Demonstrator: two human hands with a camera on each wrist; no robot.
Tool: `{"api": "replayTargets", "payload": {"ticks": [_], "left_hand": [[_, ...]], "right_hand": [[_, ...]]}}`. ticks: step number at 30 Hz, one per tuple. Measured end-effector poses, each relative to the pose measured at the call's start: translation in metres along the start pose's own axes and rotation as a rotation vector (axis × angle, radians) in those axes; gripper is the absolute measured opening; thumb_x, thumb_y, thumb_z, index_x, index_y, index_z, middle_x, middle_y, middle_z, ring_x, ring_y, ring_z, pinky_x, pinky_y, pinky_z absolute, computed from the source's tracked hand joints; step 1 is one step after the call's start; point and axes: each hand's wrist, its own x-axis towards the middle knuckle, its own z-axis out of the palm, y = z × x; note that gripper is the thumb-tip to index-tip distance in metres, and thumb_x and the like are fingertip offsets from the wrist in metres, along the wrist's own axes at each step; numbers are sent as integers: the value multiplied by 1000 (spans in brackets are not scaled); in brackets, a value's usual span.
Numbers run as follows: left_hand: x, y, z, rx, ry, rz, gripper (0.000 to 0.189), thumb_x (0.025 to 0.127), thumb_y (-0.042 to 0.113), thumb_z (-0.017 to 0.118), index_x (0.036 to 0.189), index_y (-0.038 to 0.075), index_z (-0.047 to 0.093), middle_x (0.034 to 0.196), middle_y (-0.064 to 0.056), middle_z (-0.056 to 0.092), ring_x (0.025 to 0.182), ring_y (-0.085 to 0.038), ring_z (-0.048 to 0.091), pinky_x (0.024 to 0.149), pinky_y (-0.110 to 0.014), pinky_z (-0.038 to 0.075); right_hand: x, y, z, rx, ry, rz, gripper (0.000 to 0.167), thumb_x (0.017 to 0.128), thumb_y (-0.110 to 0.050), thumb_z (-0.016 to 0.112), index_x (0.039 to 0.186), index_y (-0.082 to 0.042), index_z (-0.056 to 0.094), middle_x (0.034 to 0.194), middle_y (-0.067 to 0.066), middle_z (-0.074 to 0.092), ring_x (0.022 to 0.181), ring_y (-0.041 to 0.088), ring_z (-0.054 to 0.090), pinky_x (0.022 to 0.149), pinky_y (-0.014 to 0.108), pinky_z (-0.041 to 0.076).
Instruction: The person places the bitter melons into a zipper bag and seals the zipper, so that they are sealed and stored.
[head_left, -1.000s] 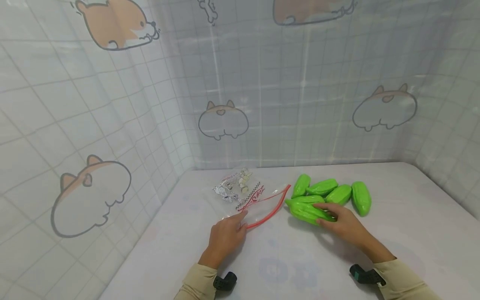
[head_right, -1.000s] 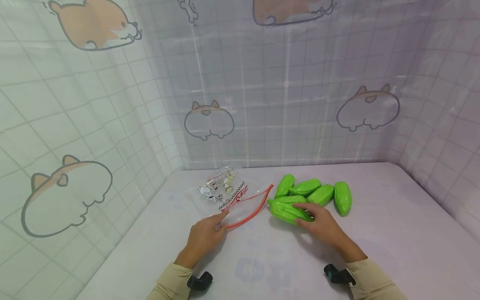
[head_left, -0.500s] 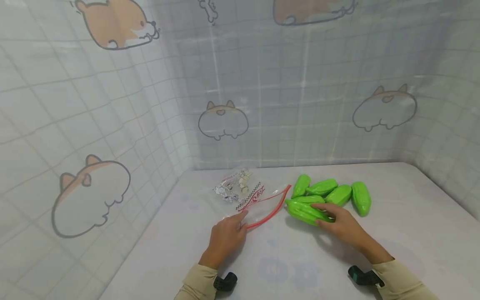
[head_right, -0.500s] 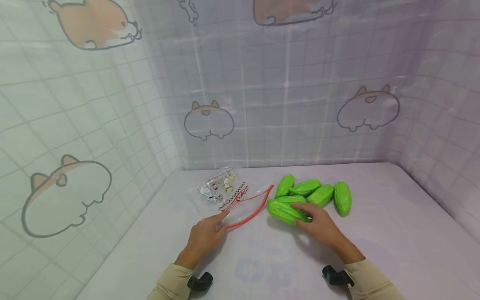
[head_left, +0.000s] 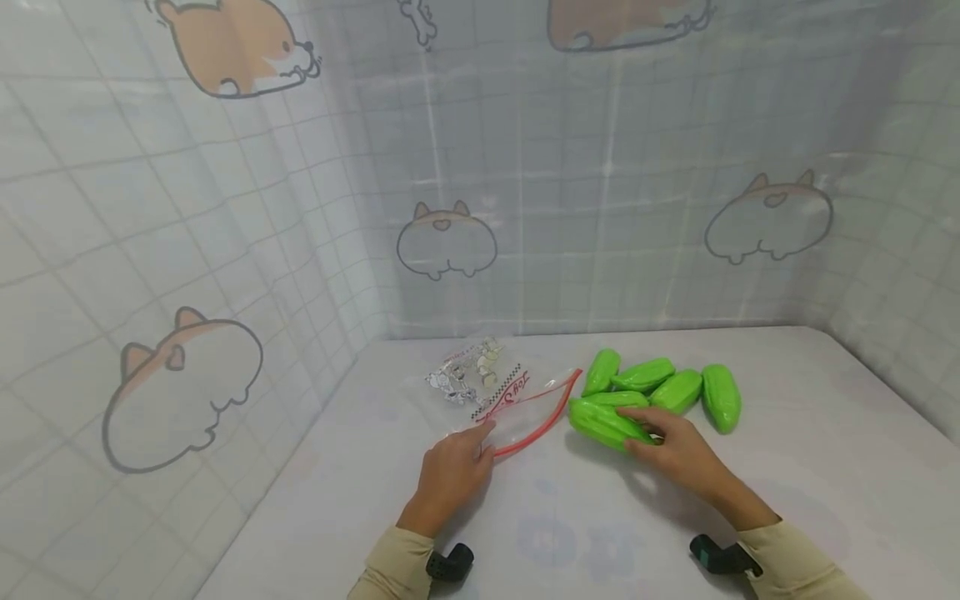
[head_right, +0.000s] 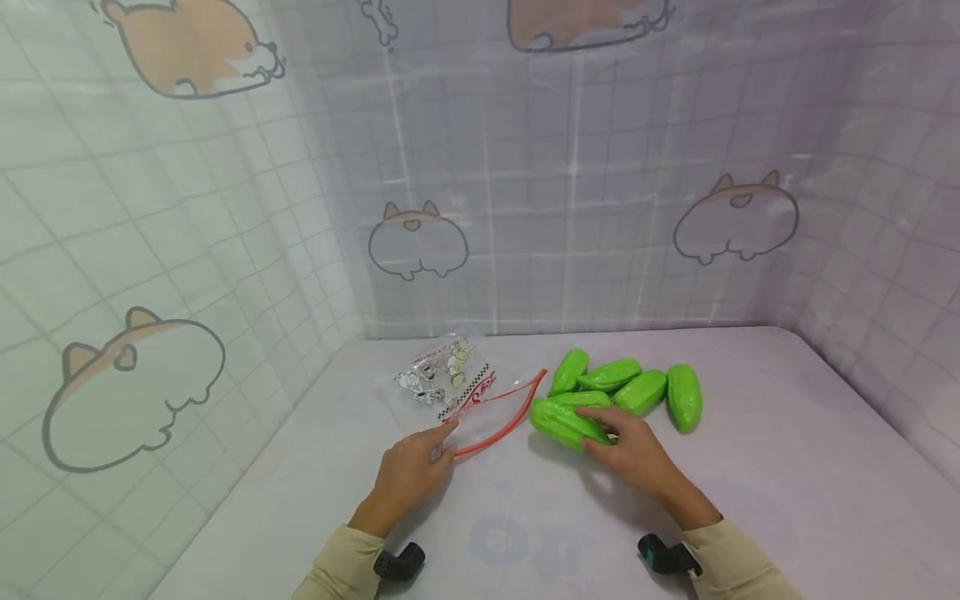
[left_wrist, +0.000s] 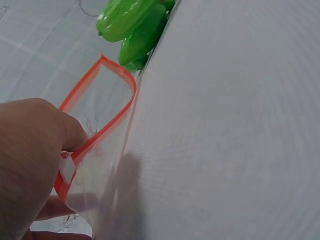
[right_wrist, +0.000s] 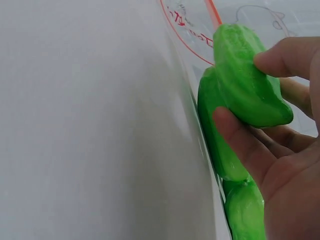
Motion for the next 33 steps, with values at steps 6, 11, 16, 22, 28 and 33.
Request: {"api": "replayTargets", "payload": {"ticks": [6, 11, 16, 22, 28, 33], "left_hand": [[-1, -1, 1, -15, 16, 13, 37, 89, 23, 73, 125, 13, 72, 118, -4, 72, 107, -24, 69, 81, -42, 58], [-2, -1, 2, -11, 12, 5, 38, 90, 23, 73, 126, 13, 71, 118, -5, 72, 107, -24, 70, 81, -42, 58], [0, 0, 2, -11, 17, 8, 40, 90, 24, 72, 128, 12, 70, 118, -6, 72, 106, -25, 70, 81, -43, 58], [2, 0, 1, -17, 16, 3, 40, 90, 23, 72, 128, 13, 70, 118, -6, 72, 107, -26, 69, 81, -44, 58], [0, -2, 3, -34, -8, -10, 39, 91, 24, 72, 128, 14, 71, 120, -5, 71, 109, -26, 69, 81, -44, 58], [0, -2, 3, -22, 8, 10, 38, 91, 24, 72, 127, 14, 71, 118, -4, 72, 107, -25, 69, 80, -43, 58]], "right_hand": [[1, -3, 2, -30, 24, -1, 43, 88, -17, 78, 129, -7, 67, 127, 11, 65, 117, 32, 60, 89, 46, 54], [2, -3, 3, -22, 19, 5, 43, 88, -19, 78, 128, -9, 68, 125, 9, 66, 114, 30, 62, 89, 46, 54], [4, -4, 4, 13, 3, 0, 43, 88, -20, 79, 128, -9, 68, 125, 9, 65, 107, 27, 65, 87, 42, 55], [7, -6, 8, 88, -18, 15, 44, 87, -20, 79, 127, -6, 67, 128, 13, 63, 112, 31, 63, 92, 44, 53], [7, -7, 16, 123, -66, 38, 49, 87, -19, 78, 132, -6, 63, 126, 14, 60, 112, 32, 62, 93, 47, 52], [10, -11, 20, 123, -97, 34, 50, 88, -20, 78, 133, -6, 63, 130, 16, 59, 115, 32, 60, 93, 47, 52]]}}
